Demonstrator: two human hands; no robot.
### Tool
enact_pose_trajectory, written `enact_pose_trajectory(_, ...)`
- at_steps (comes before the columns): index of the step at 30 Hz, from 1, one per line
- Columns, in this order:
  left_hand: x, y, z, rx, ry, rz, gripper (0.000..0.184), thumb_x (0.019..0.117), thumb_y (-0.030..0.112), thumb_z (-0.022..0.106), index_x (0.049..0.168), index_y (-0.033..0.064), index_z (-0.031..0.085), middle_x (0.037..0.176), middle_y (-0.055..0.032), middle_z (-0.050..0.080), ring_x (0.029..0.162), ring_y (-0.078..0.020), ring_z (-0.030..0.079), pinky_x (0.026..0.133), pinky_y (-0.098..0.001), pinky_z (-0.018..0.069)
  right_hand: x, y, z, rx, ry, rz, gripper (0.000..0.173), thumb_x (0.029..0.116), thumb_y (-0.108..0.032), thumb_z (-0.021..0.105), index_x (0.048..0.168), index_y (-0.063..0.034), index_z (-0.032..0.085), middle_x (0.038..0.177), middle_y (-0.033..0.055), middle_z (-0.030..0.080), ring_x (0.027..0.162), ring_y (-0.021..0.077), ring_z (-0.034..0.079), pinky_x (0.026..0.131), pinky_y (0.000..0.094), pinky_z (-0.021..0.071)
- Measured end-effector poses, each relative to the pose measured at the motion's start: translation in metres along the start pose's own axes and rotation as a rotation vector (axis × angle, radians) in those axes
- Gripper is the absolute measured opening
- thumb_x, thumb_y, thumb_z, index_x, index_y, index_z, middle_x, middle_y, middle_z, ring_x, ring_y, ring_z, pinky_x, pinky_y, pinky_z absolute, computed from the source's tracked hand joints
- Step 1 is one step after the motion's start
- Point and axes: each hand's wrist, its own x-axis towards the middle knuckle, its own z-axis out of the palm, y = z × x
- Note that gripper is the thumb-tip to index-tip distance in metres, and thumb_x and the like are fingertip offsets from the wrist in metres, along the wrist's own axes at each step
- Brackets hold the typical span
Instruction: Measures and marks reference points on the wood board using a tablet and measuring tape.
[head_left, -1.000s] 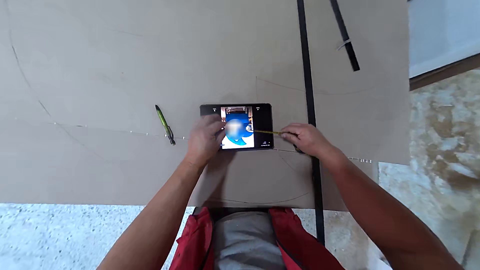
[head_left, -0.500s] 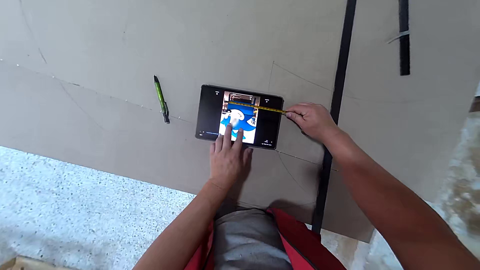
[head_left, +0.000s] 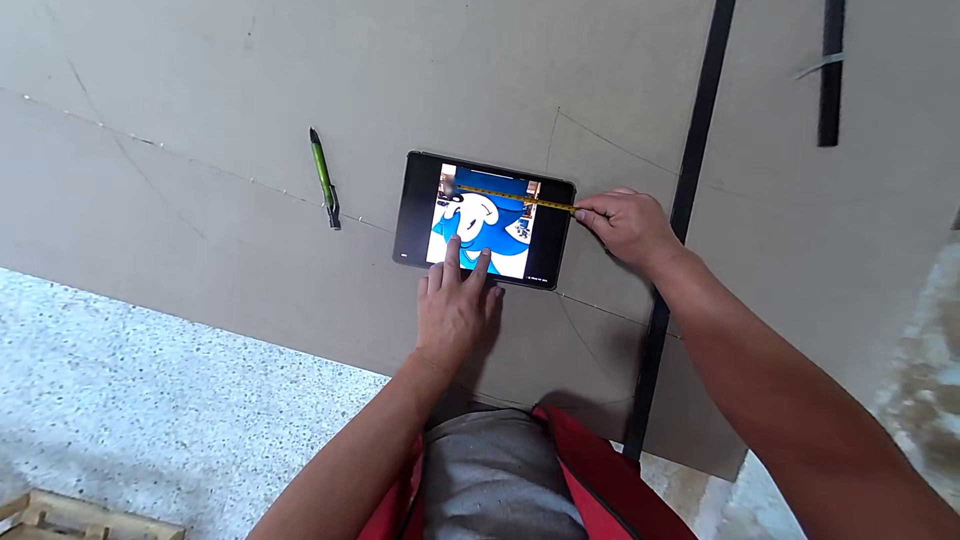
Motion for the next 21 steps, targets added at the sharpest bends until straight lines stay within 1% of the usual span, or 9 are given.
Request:
enact_pose_trajectory(4, -0.0015, -0.0006, 0.0022, -0.021, -0.003, -0.001, 0.056, 0.1021, 0.055, 0.049, 0.151, 0.0265, 0.054, 0.164, -0.0179, 0.033, 0.119, -0.0376, 0.057, 0.087, -0.0505, 0.0508, 0.0007, -0.0023, -0.0006, -0.009, 0.003, -0.003, 0.031, 0.1078, -0.035, 0.051, 0.114, -0.0203, 0.078, 0.108, -0.0005, 0.077, 0.105, 0.0192, 0.07, 0.093, 0.0417, 0.0541)
enact_pose_trajectory(10, -0.0018, -0.0013, 0.0025, -0.029, -0.004, -0.002, 0.055, 0.1023, 0.053, 0.05, 0.15, 0.026, 0.055, 0.164, -0.0181, 0.033, 0.12, -0.0375, 0.057, 0.087, -0.0504, 0.0508, 0.0019, -0.0002, -0.0011, -0.008, -0.005, -0.02, 0.031, 0.1079, -0.034, 0.051, 0.115, -0.0193, 0.078, 0.108, 0.0005, 0.077, 0.105, 0.0199, 0.07, 0.093, 0.0427, 0.0543)
enact_pose_trajectory(14, -0.0025, -0.001, 0.004, -0.027, 0.009, -0.001, 0.055, 0.1025, 0.053, 0.049, 0.15, 0.0261, 0.055, 0.164, -0.0178, 0.033, 0.118, -0.0365, 0.057, 0.086, -0.0495, 0.0505, 0.001, 0.0002, -0.0009, -0.009, 0.011, -0.028, 0.031, 0.1077, -0.033, 0.052, 0.114, -0.0196, 0.078, 0.106, -0.0002, 0.078, 0.104, 0.0187, 0.07, 0.092, 0.041, 0.0544)
enact_pose_trajectory(17, -0.0026, -0.0013, 0.004, -0.033, 0.006, 0.002, 0.056, 0.1025, 0.053, 0.049, 0.151, 0.0252, 0.055, 0.164, -0.0184, 0.033, 0.118, -0.0375, 0.057, 0.086, -0.05, 0.0506, 0.0008, 0.0006, -0.0008, -0.004, 0.013, -0.033, 0.03, 0.1075, -0.033, 0.052, 0.113, -0.0192, 0.079, 0.106, -0.0001, 0.078, 0.101, 0.0188, 0.07, 0.091, 0.0404, 0.0537)
enact_pose_trajectory(21, -0.0025, -0.0015, 0.0046, -0.032, 0.003, 0.001, 0.056, 0.1023, 0.052, 0.05, 0.151, 0.0252, 0.053, 0.164, -0.018, 0.032, 0.121, -0.0378, 0.057, 0.088, -0.0507, 0.0506, 0.0007, 0.0006, -0.0008, -0.007, 0.004, -0.026, 0.03, 0.1076, -0.032, 0.052, 0.115, -0.0196, 0.078, 0.108, -0.0008, 0.078, 0.105, 0.0187, 0.07, 0.093, 0.0408, 0.0534)
